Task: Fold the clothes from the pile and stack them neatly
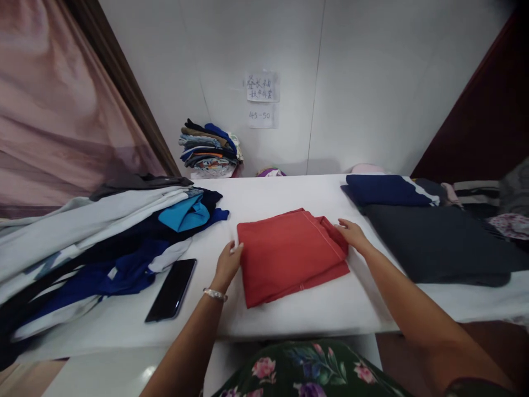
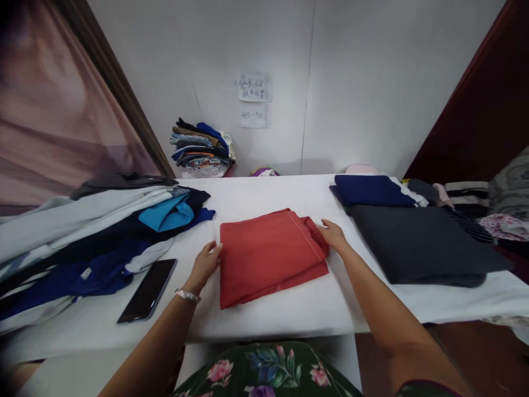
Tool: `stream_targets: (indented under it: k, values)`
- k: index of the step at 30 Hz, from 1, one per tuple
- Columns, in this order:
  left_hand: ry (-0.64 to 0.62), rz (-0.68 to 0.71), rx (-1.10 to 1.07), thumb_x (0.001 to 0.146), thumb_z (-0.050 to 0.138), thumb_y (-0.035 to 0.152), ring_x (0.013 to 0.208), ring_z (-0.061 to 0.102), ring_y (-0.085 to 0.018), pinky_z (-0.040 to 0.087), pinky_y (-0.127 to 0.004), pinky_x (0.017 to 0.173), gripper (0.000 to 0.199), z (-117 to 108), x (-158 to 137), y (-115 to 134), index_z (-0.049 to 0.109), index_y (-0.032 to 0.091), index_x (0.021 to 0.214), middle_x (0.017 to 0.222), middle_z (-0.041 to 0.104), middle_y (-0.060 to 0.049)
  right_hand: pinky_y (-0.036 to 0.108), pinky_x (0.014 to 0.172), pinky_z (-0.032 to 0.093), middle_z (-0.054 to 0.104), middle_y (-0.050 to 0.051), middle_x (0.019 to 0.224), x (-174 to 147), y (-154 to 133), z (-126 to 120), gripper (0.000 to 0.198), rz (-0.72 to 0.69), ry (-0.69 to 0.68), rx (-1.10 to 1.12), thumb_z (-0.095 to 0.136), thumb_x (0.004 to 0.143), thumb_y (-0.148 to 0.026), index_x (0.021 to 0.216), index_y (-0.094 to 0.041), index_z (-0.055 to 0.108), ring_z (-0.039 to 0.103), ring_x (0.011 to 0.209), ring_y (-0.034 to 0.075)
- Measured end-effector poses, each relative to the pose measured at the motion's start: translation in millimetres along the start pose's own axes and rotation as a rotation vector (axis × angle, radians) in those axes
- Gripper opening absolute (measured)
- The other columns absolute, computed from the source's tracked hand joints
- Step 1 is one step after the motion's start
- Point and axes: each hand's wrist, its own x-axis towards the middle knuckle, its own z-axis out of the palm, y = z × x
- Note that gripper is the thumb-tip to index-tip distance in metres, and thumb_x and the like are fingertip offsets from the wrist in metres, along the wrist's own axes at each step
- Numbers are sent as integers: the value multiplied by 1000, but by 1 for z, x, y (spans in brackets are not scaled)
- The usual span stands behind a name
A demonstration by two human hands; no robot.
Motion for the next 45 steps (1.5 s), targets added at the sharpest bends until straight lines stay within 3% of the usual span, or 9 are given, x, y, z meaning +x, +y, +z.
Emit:
stream_targets:
  k: [4,9,15,19,22,26,35,40,45]
  values:
    - [-122,-244,-240,82,61,44,91,66,-21,53,-26,66,52,0,3,-2,57,12,123,109,68,-14,35,72,55,72,15,102,-18,20,-8,57,149,-50,159,56,84,-41,132,-9,54,69,86,24]
    - [-179,-280,-277,80,64,44,73,67,-19,51,-25,54,37,4,7,18,67,15,102,89,72,-8,35,78,56,71,13,109,-26,8,-2,58,172,-130,288,65,78,-46,124,-12,59,69,94,24]
    - [-202,-309,-329,74,72,44,82,70,-24,56,-30,69,39,11,6,30,68,12,96,87,74,-11,35,89,53,67,12,118,-30,-2,4,58,35,-301,354,75,70,-45,119,-15,62,65,104,25]
    - [-192,-207,-275,70,76,43,90,69,-27,56,-34,77,38,18,4,31,68,12,91,94,74,-13,38,94,51,68,9,117,-31,4,13,59,-56,-247,356,75,65,-30,120,-15,60,65,104,24]
    - [-227,-145,-289,71,76,41,89,70,-27,57,-36,77,36,19,3,37,68,12,92,97,73,-14,41,95,50,67,7,119,-34,5,14,66,-75,-176,404,73,64,-30,126,-17,56,64,106,25]
    - [-152,-81,-326,69,78,34,86,70,-25,58,-35,75,39,17,3,47,64,13,100,97,73,-13,41,98,48,64,7,124,-48,2,9,71,-103,-104,434,72,64,-32,130,-18,53,62,110,26]
    - [-272,-187,-344,66,81,29,80,72,-26,59,-37,74,32,24,14,31,67,12,89,92,74,-15,44,100,44,63,8,125,-71,26,11,67,-149,-91,118,66,73,-41,134,-18,50,59,114,28]
    - [-278,-190,-332,67,80,38,82,71,-26,59,-35,72,39,21,15,32,66,12,92,96,74,-15,48,105,38,51,14,138,-68,-13,-7,63,-331,-26,-325,61,78,-37,136,-18,48,46,129,33]
    - [-226,-103,-264,65,81,37,83,71,-27,59,-35,72,38,23,12,34,68,12,92,92,74,-14,44,115,26,33,13,152,-71,-92,15,64,-680,-7,-337,49,88,-47,144,-17,38,27,142,25]
